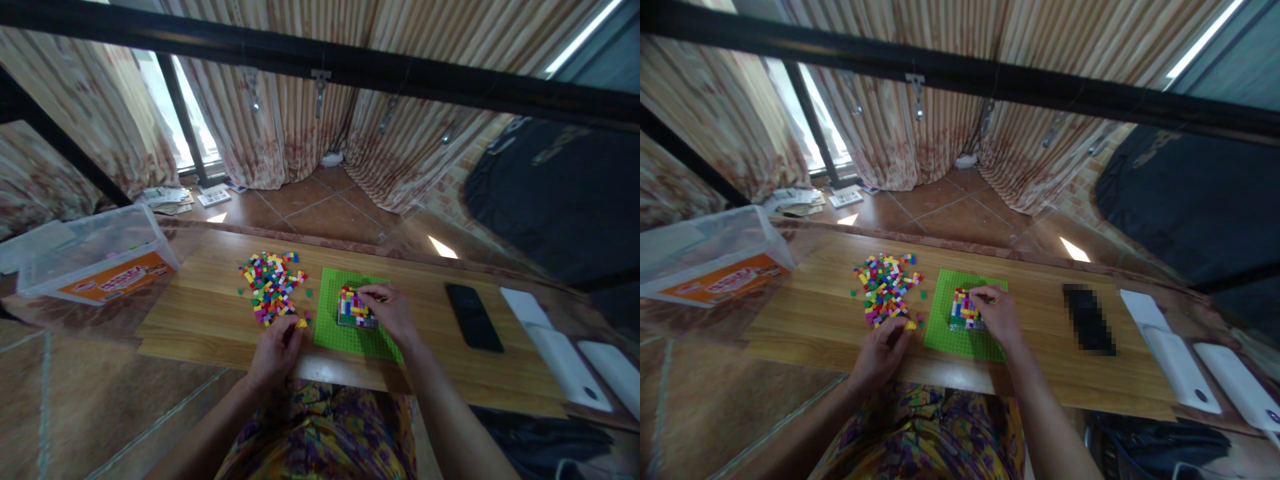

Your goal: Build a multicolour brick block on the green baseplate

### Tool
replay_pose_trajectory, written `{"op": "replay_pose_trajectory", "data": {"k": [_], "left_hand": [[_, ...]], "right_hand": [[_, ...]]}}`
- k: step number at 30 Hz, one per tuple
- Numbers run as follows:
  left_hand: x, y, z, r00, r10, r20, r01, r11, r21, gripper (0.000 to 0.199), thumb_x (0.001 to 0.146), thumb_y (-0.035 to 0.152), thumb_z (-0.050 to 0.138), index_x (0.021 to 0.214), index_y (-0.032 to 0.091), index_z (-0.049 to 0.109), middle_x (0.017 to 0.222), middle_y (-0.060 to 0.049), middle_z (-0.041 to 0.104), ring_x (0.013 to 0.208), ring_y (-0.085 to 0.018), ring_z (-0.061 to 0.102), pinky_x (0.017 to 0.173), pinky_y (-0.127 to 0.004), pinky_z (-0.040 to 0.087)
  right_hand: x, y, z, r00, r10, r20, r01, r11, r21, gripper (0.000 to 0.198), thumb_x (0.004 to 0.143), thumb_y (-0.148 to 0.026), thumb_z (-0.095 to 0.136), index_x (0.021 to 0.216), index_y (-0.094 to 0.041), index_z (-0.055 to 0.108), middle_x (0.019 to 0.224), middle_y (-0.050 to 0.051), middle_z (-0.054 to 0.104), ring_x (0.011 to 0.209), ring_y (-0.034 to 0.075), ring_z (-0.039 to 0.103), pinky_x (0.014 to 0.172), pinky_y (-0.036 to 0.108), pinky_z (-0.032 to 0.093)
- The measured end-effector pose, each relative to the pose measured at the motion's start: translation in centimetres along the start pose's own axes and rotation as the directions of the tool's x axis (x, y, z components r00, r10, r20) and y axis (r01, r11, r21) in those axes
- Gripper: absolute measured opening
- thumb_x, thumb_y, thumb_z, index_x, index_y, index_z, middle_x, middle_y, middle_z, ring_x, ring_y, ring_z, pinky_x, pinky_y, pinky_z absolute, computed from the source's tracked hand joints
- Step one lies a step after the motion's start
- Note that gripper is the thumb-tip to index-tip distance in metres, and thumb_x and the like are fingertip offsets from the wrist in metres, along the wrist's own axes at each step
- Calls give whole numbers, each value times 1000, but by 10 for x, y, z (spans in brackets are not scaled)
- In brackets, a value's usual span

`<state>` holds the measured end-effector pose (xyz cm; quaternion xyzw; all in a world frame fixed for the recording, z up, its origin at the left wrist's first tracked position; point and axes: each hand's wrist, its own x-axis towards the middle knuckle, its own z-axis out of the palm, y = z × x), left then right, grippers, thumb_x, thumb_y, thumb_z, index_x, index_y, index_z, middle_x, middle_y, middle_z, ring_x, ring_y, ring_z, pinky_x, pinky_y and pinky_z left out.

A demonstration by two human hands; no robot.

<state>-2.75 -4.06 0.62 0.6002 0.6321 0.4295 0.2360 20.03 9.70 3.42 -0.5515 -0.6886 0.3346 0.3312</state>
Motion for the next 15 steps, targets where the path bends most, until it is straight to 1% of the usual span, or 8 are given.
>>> {"op": "replay_pose_trajectory", "data": {"k": [3,7,12,15], "left_hand": [[0,-1,0,1000,5,-6,-5,1000,-5,12,92,26,51,92,20,61,89,-3,67,83,-15,63,78,-27,50],[0,1,0,1000,2,-2,-2,1000,3,11,91,25,51,91,20,61,87,-3,67,82,-15,62,78,-27,50],[0,3,0,1000,-7,0,7,1000,1,12,91,25,51,90,20,61,87,-3,67,81,-15,62,77,-27,50],[0,2,1,1000,-8,-8,8,1000,2,12,91,25,50,90,20,61,88,-4,67,82,-16,63,79,-28,50]], "right_hand": [[0,0,-2,1000,1,30,-1,1000,8,24,75,-43,66,81,-23,77,91,6,68,83,20,63,80,36,50],[-1,1,-3,1000,-9,8,9,1000,-6,24,77,-43,64,80,-23,78,95,7,69,91,22,63,86,39,49],[1,1,-3,1000,21,12,-21,1000,10,23,75,-40,64,78,-22,78,96,8,70,93,23,64,90,41,49],[3,1,-3,999,35,14,-36,999,19,23,74,-40,64,77,-21,77,96,8,70,91,22,65,89,40,49]]}}
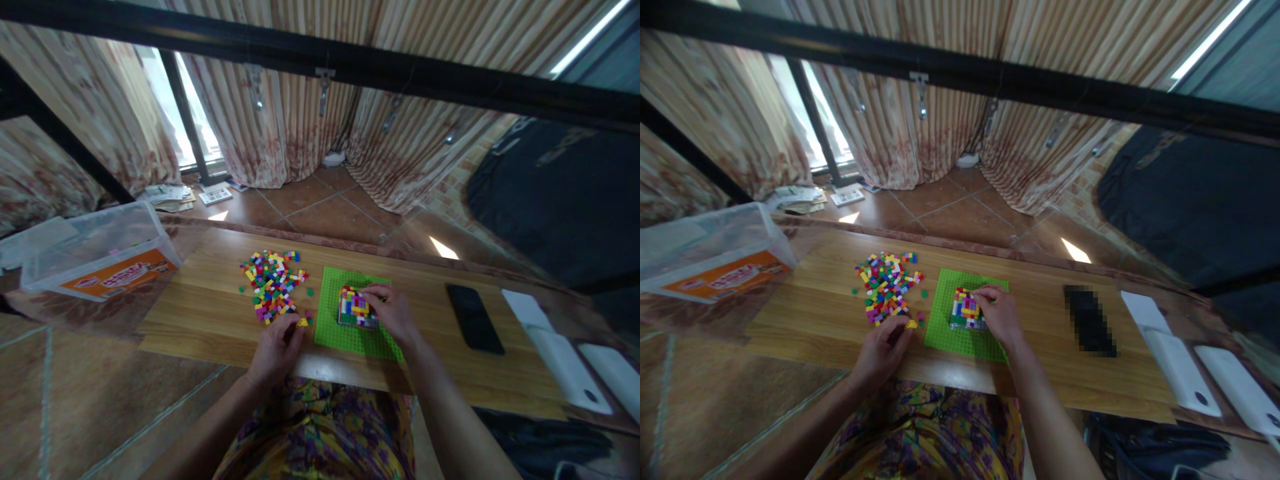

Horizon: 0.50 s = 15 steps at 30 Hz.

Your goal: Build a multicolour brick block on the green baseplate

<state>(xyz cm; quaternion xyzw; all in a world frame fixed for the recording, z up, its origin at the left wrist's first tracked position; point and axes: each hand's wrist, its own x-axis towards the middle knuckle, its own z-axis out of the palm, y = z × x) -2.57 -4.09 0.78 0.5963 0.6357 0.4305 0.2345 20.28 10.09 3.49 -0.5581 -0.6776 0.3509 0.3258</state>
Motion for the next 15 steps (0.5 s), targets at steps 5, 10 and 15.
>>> {"op": "replay_pose_trajectory", "data": {"k": [5,10,15], "left_hand": [[0,0,0,1000,0,4,0,1000,9,13,91,25,51,91,19,62,91,-5,68,85,-16,63,81,-29,50],[0,2,0,1000,7,-1,-7,1000,13,12,91,24,51,91,20,62,89,-4,68,83,-16,63,79,-28,51],[0,1,0,1000,-4,-5,4,1000,19,12,90,25,52,90,20,62,89,-4,68,82,-16,63,79,-28,50]], "right_hand": [[4,0,1,998,58,-4,-57,997,55,22,67,-40,68,72,-20,77,85,7,73,80,22,66,76,36,53],[7,-2,1,986,155,64,-160,983,88,26,64,-41,68,74,-18,76,70,5,73,63,19,65,59,30,51],[8,-2,0,978,193,83,-203,970,133,25,61,-39,70,72,-17,76,67,4,73,61,18,65,57,29,51]]}}
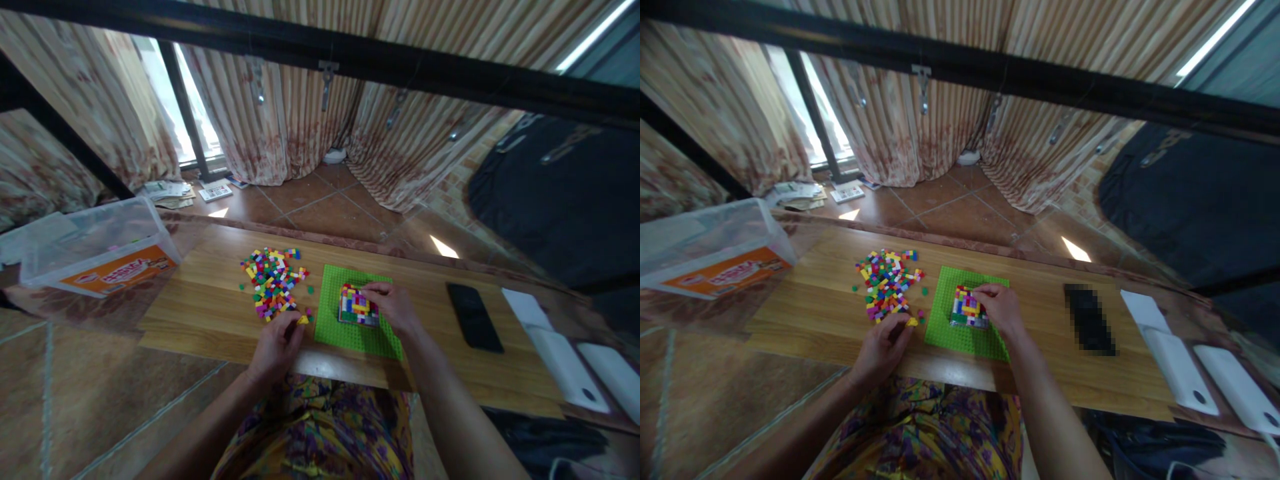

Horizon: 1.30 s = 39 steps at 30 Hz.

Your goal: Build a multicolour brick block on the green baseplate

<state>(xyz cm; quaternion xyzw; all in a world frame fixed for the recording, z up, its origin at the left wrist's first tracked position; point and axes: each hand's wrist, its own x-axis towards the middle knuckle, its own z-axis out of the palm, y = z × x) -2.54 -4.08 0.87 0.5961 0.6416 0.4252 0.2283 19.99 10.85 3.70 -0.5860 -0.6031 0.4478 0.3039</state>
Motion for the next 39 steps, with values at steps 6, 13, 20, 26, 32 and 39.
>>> {"op": "replay_pose_trajectory", "data": {"k": [6,13,20,26,32,39], "left_hand": [[-1,-1,1,1000,-19,-6,18,999,-49,13,90,27,52,92,20,62,86,-3,68,79,-15,62,75,-27,50],[-2,-2,-2,1000,-13,-2,13,997,-75,13,91,28,49,92,20,60,82,-1,64,72,-13,60,68,-24,48],[-2,-6,-3,1000,-11,9,12,994,-107,14,92,27,47,90,20,58,78,-2,59,71,-14,56,67,-25,46],[-2,-8,-2,1000,-4,8,5,988,-155,14,93,28,46,89,20,57,82,-2,58,75,-13,55,70,-24,46],[-3,-6,-4,1000,22,10,-20,976,-216,18,95,30,44,88,20,57,81,-2,57,75,-14,54,71,-25,46],[-4,-4,-2,998,-56,-13,52,971,-234,13,91,28,49,85,19,58,75,1,55,66,-11,52,65,-23,43]], "right_hand": [[1,-1,0,1000,-2,10,2,1000,12,23,60,-37,70,71,-17,75,64,4,73,57,17,64,54,28,50],[4,3,2,1000,-11,2,11,998,-65,27,63,-40,69,74,-16,75,64,4,71,57,18,63,56,30,49],[-30,-15,12,890,-383,-249,284,891,-355,28,82,-42,58,85,-19,73,93,10,71,87,24,63,82,39,49],[-80,-36,71,892,-446,75,452,872,-188,24,91,-35,51,99,-22,69,98,7,69,88,20,64,79,34,50],[-88,-32,106,914,-379,147,402,897,-186,24,92,-33,49,99,-23,70,97,8,70,89,22,64,78,35,50],[-88,-30,111,917,-372,144,397,883,-249,25,93,-29,47,89,-21,71,90,8,70,85,21,64,78,34,47]]}}
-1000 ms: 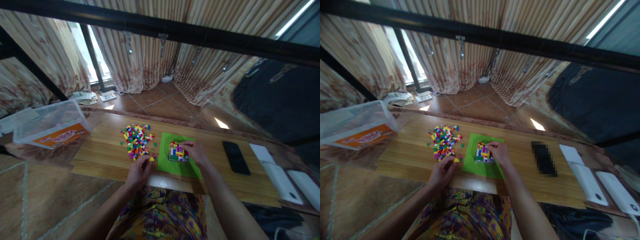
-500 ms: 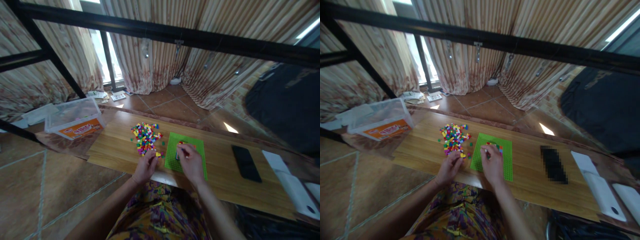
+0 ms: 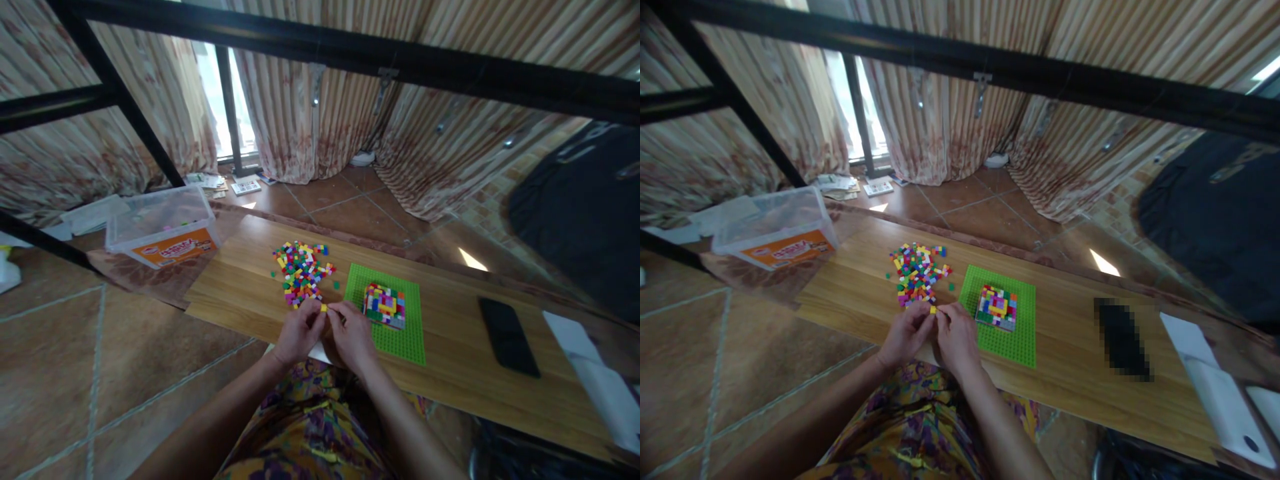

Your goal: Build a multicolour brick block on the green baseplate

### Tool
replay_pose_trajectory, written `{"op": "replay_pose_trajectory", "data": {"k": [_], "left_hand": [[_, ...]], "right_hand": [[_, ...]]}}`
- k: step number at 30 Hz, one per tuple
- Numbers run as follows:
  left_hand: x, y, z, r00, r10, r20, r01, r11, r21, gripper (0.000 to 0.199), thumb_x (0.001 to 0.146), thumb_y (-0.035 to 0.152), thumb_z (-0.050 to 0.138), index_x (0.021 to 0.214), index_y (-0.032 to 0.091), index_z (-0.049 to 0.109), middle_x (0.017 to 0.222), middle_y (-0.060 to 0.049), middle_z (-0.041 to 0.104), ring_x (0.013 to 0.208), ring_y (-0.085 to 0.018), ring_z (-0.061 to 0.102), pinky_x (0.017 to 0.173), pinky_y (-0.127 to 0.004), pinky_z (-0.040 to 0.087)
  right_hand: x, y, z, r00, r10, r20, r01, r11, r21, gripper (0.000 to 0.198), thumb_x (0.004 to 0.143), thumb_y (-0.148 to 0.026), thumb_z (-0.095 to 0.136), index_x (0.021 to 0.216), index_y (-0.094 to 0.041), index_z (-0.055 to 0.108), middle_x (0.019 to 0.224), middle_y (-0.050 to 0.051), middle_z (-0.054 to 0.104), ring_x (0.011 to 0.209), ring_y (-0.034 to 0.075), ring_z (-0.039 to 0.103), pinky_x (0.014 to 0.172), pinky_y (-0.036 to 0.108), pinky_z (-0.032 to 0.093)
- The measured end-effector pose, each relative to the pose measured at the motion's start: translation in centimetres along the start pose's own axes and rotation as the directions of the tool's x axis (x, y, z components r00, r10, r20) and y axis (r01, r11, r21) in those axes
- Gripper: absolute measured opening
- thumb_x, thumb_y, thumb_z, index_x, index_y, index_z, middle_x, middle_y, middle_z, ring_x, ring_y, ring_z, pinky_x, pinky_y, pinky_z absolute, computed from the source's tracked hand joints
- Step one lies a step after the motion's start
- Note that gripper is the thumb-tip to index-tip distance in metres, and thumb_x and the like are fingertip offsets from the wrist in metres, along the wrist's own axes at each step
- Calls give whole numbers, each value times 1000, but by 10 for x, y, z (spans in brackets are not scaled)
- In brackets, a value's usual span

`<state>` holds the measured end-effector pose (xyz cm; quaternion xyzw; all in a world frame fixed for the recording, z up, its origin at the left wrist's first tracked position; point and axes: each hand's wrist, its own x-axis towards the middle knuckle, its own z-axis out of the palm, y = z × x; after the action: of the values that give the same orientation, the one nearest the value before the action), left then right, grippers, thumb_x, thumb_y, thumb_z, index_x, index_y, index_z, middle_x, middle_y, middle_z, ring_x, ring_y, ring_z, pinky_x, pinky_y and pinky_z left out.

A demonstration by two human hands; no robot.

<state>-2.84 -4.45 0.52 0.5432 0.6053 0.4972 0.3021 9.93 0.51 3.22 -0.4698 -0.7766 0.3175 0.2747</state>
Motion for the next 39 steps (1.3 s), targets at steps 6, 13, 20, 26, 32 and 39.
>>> {"op": "replay_pose_trajectory", "data": {"k": [6,13,20,26,32,39], "left_hand": [[0,-5,4,998,-42,-44,43,999,18,13,88,26,51,79,19,56,69,4,52,62,-9,47,60,-21,39],[0,-12,5,998,-53,-41,53,999,5,13,90,29,48,82,20,53,68,4,48,60,-9,45,58,-21,37],[0,-9,2,1000,3,2,-4,998,69,14,92,28,47,81,20,51,72,3,48,63,-10,46,61,-22,37],[2,-5,2,1000,15,11,-16,994,109,17,93,27,45,78,20,49,73,2,48,65,-11,46,62,-22,37],[2,-6,2,999,31,17,-33,992,125,14,93,26,46,81,20,50,73,2,48,64,-11,46,62,-23,37],[2,-6,3,999,44,15,-46,989,142,13,93,26,46,83,20,51,75,2,50,66,-11,48,64,-23,38]], "right_hand": [[-1,-2,5,999,-3,-42,1,998,-61,27,93,-27,47,84,-19,71,89,8,70,85,20,63,78,33,46],[2,2,-18,991,5,-134,3,998,60,28,92,-35,49,90,-19,72,93,7,71,86,19,64,77,31,48],[18,38,-89,947,140,-288,-146,989,1,30,84,-42,56,88,-18,73,90,8,72,78,20,65,72,31,49],[34,70,-113,963,178,-205,-216,959,-182,27,81,-37,54,86,-18,73,87,8,74,79,22,66,75,34,48],[45,72,-110,995,93,-36,-100,925,-367,27,85,-25,46,88,-21,73,94,7,74,87,22,67,81,35,48],[48,72,-113,998,49,45,-29,929,-368,28,84,-22,46,88,-20,73,95,7,74,88,21,66,84,35,48]]}}
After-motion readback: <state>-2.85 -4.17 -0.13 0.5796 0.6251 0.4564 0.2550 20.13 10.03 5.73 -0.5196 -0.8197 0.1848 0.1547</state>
